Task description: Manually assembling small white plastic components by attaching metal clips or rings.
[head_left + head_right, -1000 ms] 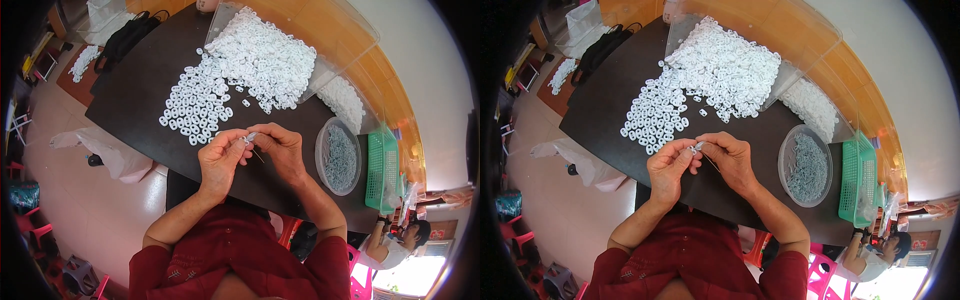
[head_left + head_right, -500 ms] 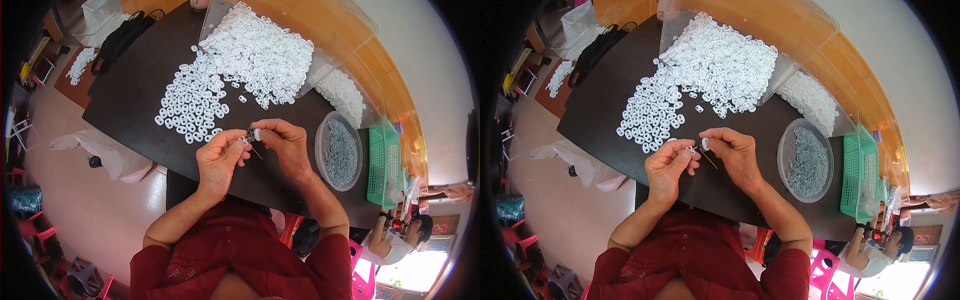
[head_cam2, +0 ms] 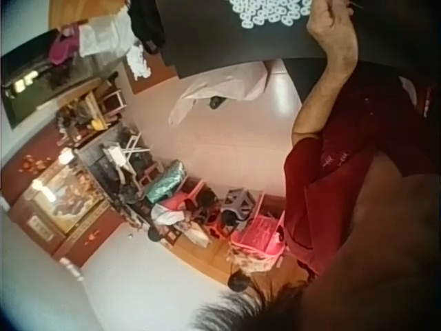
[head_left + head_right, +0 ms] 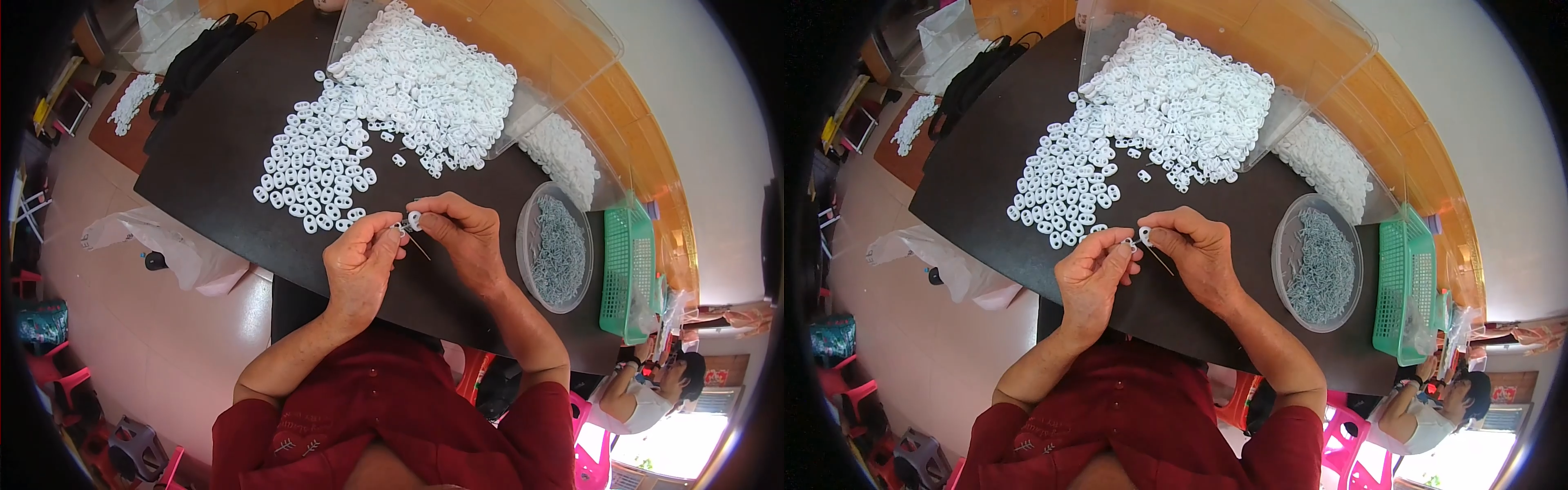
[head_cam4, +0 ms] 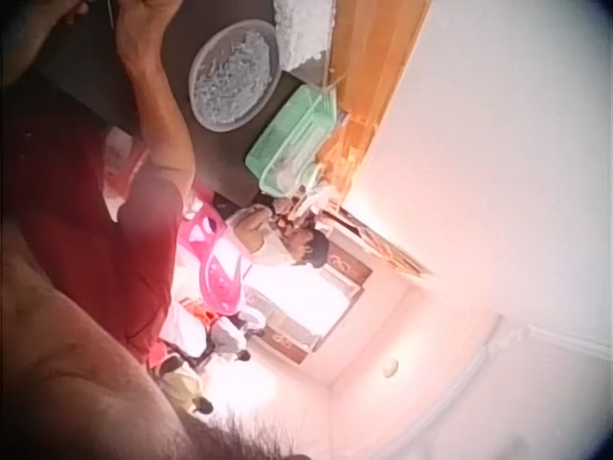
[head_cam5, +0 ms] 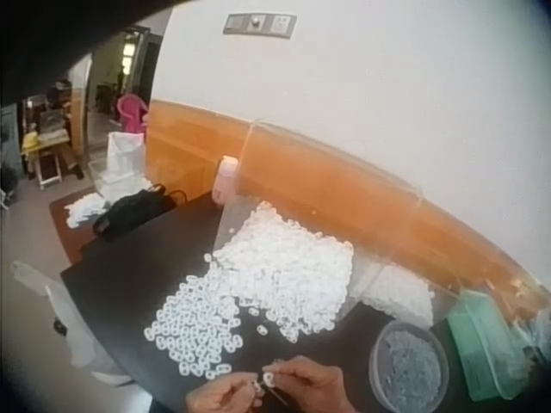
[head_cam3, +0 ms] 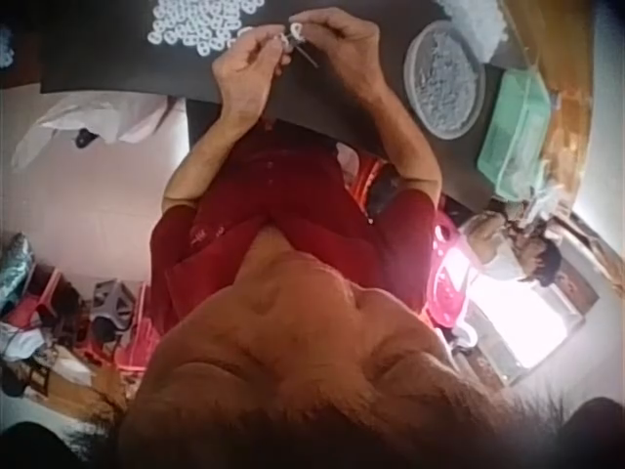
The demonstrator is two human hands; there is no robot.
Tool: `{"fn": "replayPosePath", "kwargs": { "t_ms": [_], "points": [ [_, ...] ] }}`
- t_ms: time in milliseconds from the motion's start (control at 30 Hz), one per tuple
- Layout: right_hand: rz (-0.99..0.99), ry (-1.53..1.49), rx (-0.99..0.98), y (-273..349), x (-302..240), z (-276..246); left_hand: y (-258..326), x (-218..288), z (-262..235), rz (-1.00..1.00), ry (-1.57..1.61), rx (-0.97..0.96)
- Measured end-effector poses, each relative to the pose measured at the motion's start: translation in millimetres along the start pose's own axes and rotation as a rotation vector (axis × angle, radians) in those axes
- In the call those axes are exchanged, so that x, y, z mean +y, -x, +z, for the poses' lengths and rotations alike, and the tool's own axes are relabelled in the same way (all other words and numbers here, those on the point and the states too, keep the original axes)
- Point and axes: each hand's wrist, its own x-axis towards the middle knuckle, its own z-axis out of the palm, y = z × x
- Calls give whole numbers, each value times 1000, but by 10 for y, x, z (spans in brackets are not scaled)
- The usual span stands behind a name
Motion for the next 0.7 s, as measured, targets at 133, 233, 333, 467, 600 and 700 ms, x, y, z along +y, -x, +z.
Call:
{"fn": "replayPosePath", "kwargs": {
  "t_ms": [133, 233, 333, 467, 600, 700],
  "points": [
    [-11, 7, 0, -9, 9, 11, -9, -33, 6, 47, -25, 13],
    [-37, 23, 7, -12, 17, 14, -7, -44, 5, 67, -47, 12],
    [-37, 34, 19, -14, -8, 29, -11, -42, 16, 97, -85, 19],
    [-34, 34, 16, -13, 1, 26, -18, -61, 11, 84, -73, 16],
    [-46, 33, 24, -9, 3, 34, -25, -75, 8, 92, -104, 25],
    [-36, 30, 21, -3, 6, 37, -24, -69, 13, 91, -110, 26]
  ]
}}
